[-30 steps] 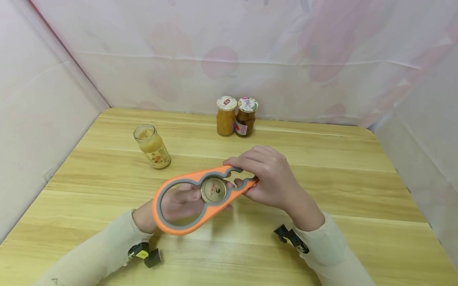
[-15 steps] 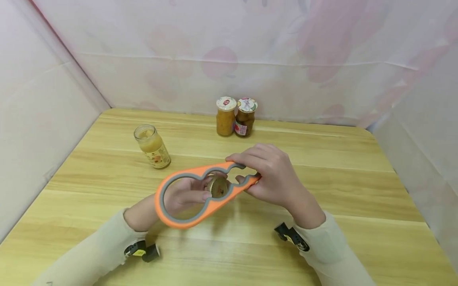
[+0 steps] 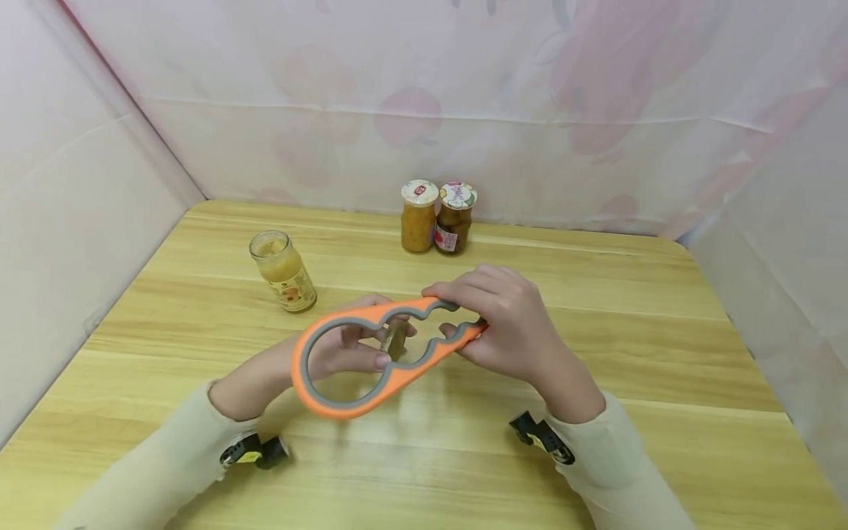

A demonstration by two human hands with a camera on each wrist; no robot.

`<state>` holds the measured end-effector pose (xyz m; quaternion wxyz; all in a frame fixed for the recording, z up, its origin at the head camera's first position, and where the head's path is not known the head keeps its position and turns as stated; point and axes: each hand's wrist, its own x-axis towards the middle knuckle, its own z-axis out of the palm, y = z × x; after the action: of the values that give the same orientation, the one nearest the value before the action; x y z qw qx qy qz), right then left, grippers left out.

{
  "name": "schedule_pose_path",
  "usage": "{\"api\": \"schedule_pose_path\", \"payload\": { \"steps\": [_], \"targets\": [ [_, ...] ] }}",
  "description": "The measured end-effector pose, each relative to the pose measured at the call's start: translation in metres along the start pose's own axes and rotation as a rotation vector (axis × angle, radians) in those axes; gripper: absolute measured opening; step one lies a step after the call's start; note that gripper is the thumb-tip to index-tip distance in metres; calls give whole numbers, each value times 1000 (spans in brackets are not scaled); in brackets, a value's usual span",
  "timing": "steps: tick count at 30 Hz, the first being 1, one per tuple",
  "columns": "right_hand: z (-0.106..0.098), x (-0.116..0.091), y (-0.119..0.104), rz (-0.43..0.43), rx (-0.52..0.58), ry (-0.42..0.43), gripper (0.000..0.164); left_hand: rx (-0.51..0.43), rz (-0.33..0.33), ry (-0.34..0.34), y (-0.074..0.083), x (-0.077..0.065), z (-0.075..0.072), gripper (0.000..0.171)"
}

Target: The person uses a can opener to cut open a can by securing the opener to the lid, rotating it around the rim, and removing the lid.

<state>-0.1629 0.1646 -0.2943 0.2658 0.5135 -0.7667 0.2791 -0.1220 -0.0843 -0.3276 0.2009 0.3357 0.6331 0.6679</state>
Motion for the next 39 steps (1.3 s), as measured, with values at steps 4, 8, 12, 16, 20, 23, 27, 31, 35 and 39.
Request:
{"api": "schedule_pose_path", "payload": {
  "steps": [4,8,12,16,20,23,27,31,35,39],
  "targets": [
    [0,0,0,1,0,2,33,174,-27,1,16,-6,-10,43],
    [-1,0,1,5,-5,2,34,386,-10,-29,28,-12,-18,42],
    [-1,-2,1,15,-7,3,35,496,50,-62,30,-14,-22,34],
    [-1,-4,1,23,-13,0,34,559,9,-56,20,-14,-24,38],
    [-1,-3,2,16,-12,-2,33,621,-56,-35,7,-19,-27,49],
    [0,-3,4,15,-5,-2,33,709,-49,-4,5,-27,-29,47],
    [3,-3,8,27,-1,-8,34,926,-24,71,8,-43,-32,41],
    [4,-5,11,40,-7,-13,34,1118,-58,112,10,-57,-35,44],
    [5,-4,13,36,-4,-14,35,1201,-118,147,6,-68,-41,46],
    [9,-2,13,35,2,-14,34,1235,-160,185,1,-79,-49,48]
  ]
}}
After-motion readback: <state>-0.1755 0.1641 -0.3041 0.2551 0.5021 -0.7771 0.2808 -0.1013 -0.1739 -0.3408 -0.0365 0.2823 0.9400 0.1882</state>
